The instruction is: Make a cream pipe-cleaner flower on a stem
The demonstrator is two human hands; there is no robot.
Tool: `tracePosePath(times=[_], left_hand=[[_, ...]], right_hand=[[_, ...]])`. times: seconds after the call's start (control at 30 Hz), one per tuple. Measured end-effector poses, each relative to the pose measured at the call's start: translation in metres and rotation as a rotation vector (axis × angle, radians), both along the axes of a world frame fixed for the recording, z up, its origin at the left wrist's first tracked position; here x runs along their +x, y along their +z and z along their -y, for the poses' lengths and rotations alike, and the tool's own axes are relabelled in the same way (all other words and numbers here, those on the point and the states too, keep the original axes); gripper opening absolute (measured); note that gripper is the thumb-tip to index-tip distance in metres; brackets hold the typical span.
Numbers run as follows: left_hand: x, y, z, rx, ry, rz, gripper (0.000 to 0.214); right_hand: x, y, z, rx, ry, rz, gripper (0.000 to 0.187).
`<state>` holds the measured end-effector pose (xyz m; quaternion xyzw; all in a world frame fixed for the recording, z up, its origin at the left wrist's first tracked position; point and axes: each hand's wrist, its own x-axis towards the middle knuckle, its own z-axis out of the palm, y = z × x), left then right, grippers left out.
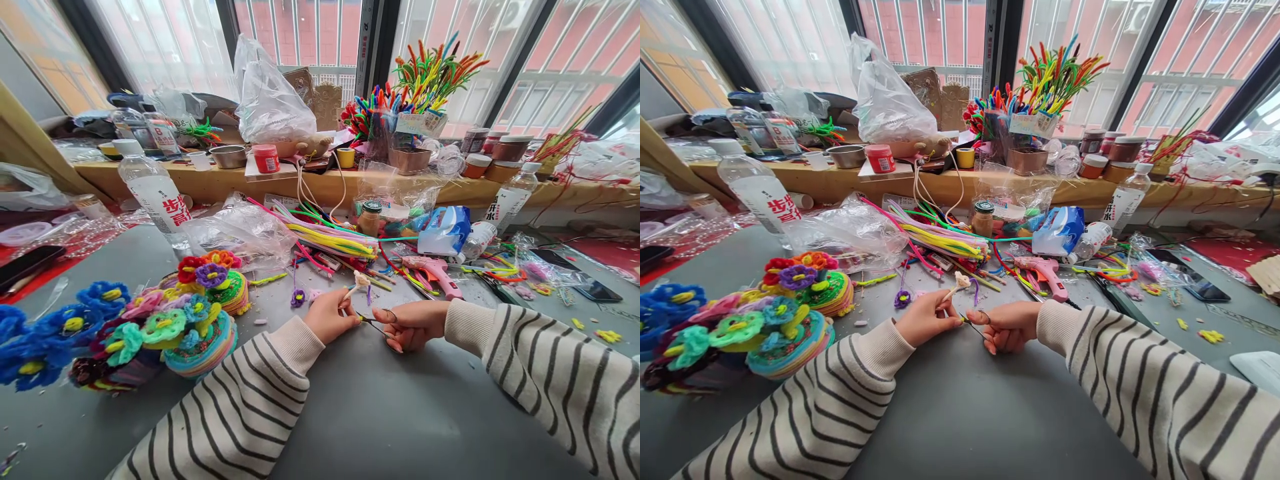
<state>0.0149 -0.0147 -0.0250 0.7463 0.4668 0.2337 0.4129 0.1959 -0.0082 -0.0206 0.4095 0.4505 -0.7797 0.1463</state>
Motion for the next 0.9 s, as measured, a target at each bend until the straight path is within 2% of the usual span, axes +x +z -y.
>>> tracePosePath(times=[0.13, 0.27, 0.5, 0.63, 0.77, 0.9], left_hand=[[0.001, -0.004, 0.0, 0.008, -0.022, 0.005, 0.016], [0.0, -0.005, -0.002, 0.011, -0.029, 0.008, 0.016], [-0.004, -0.006, -0.007, 0.141, 0.142, -0.036, 0.03], [-0.004, -0.006, -0.007, 0.152, 0.189, -0.032, 0.03], [-0.003, -0.006, -0.007, 0.128, 0.206, 0.019, 0.028], [-0.003, -0.007, -0.007, 0.091, 0.215, 0.167, 0.028]], right_hand=[[0.001, -0.005, 0.002, 0.113, -0.049, 0.034, 0.054], [0.003, -0.006, 0.004, 0.191, -0.028, 0.059, 0.05], [0.015, -0.003, 0.007, 0.305, -0.048, 0.036, 0.046], [0.023, -0.002, 0.013, 0.324, -0.074, -0.009, 0.046], [0.025, -0.004, 0.017, 0.336, -0.158, -0.085, 0.05], [0.02, -0.015, 0.02, 0.346, -0.295, -0.27, 0.049]])
